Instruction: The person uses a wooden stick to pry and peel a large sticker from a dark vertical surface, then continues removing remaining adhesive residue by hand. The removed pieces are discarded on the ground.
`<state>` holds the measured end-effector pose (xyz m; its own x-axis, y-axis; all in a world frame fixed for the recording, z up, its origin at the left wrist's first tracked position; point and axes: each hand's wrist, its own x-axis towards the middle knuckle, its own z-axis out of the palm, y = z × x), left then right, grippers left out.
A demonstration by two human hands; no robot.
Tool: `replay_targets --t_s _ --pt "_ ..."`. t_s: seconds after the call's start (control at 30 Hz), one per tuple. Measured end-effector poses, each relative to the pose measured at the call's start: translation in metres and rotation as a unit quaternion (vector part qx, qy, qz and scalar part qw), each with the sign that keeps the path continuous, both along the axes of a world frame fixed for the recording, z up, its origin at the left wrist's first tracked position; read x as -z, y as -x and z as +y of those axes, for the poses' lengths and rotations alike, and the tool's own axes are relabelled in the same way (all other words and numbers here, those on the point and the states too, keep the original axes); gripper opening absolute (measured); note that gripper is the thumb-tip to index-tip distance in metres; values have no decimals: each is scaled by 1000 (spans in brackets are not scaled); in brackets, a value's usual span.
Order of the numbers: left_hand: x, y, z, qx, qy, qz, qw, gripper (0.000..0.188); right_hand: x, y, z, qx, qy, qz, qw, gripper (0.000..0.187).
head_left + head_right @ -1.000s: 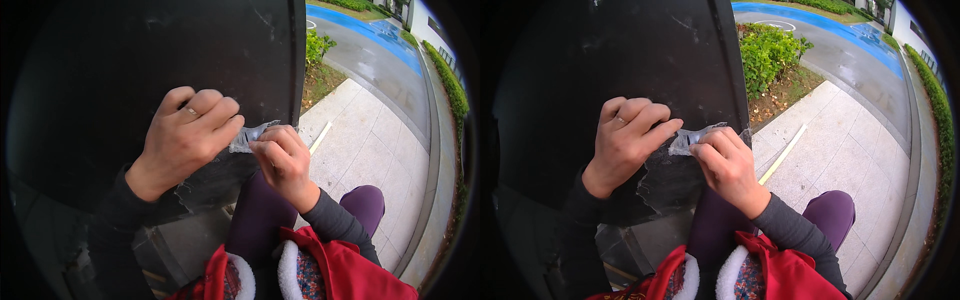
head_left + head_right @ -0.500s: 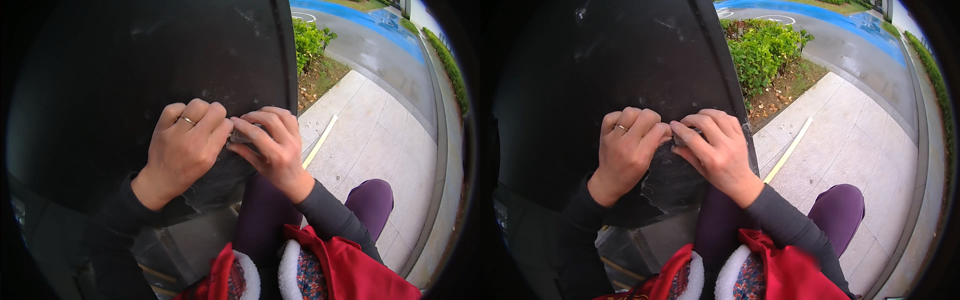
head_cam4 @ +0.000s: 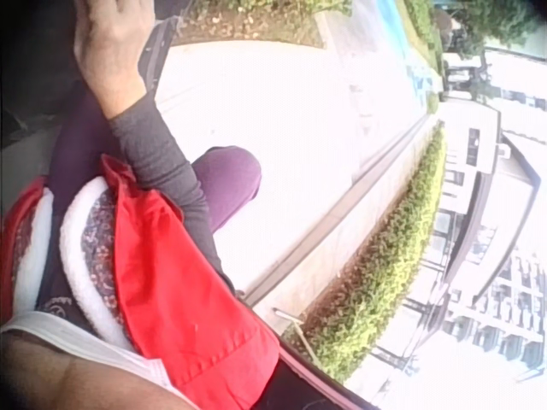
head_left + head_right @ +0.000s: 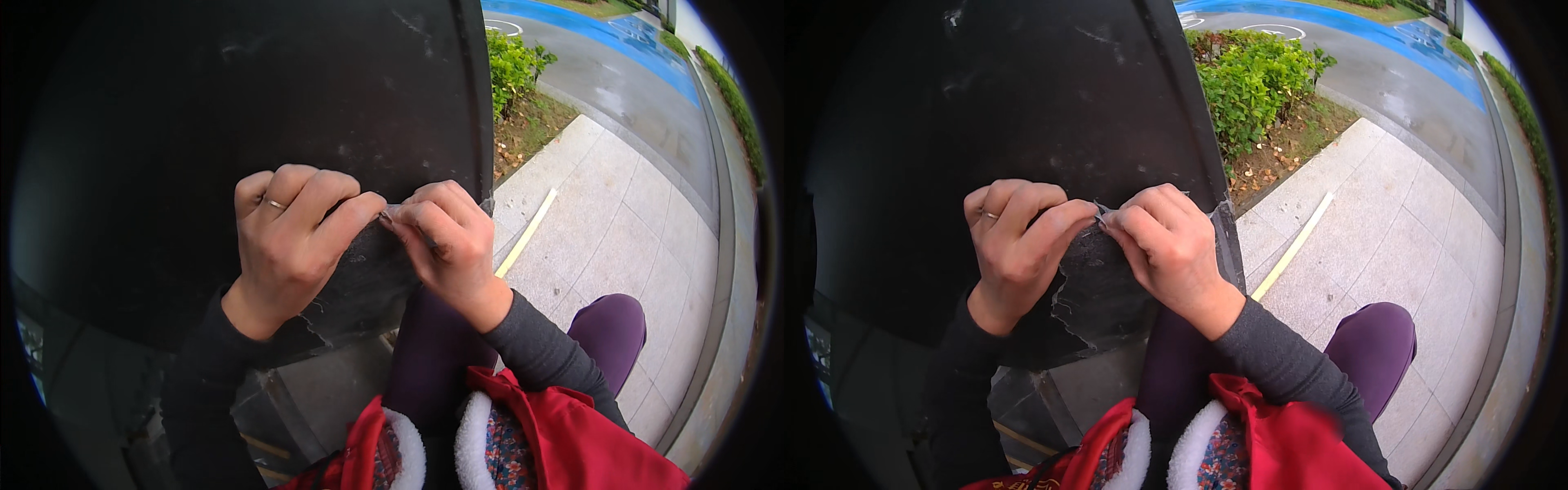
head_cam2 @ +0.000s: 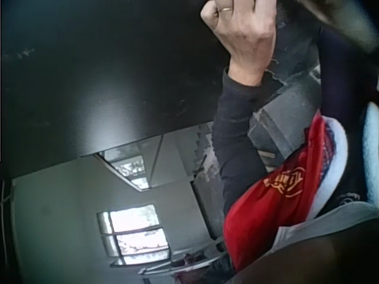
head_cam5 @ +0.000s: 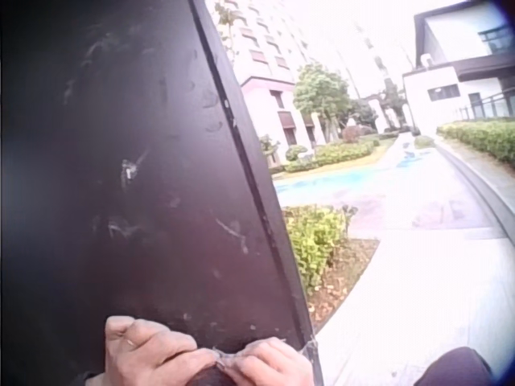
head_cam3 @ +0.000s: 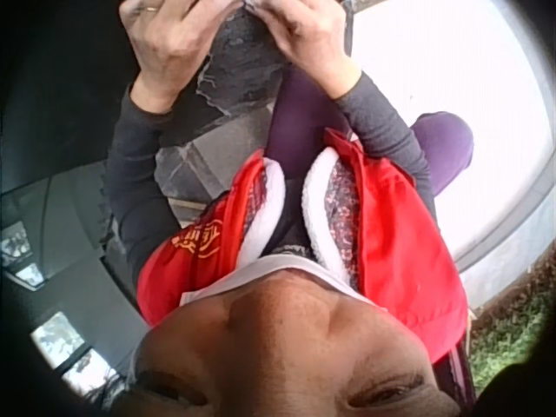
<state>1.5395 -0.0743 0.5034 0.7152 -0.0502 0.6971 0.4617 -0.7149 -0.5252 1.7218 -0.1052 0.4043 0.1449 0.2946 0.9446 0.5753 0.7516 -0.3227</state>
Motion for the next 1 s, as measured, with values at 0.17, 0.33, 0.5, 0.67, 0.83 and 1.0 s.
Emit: replay_targets --t_s 0.17,0.33,0.5,0.67,0.83,1.0 --pt "-30 14 -3 34 100 0 994 20 1 8 -8 -18 24 8 1000 19" --pt "-25 42 -14 -49 34 6 998 17 2 19 -10 -14 7 -22 1000 22" --pt "3 53 -5 -77 -32 -35 996 13 4 31 -9 -15 -10 -26 1000 24" --pt "16 53 -3 -112 -58 -20 992 16 7 29 -12 -14 -8 -43 999 27" --pt "30 43 -17 -127 -4 -17 992 17 10 26 -14 22 -9 -16 1000 35" --pt "43 53 -33 -89 77 -65 991 16 6 37 -7 102 1 -41 994 35"
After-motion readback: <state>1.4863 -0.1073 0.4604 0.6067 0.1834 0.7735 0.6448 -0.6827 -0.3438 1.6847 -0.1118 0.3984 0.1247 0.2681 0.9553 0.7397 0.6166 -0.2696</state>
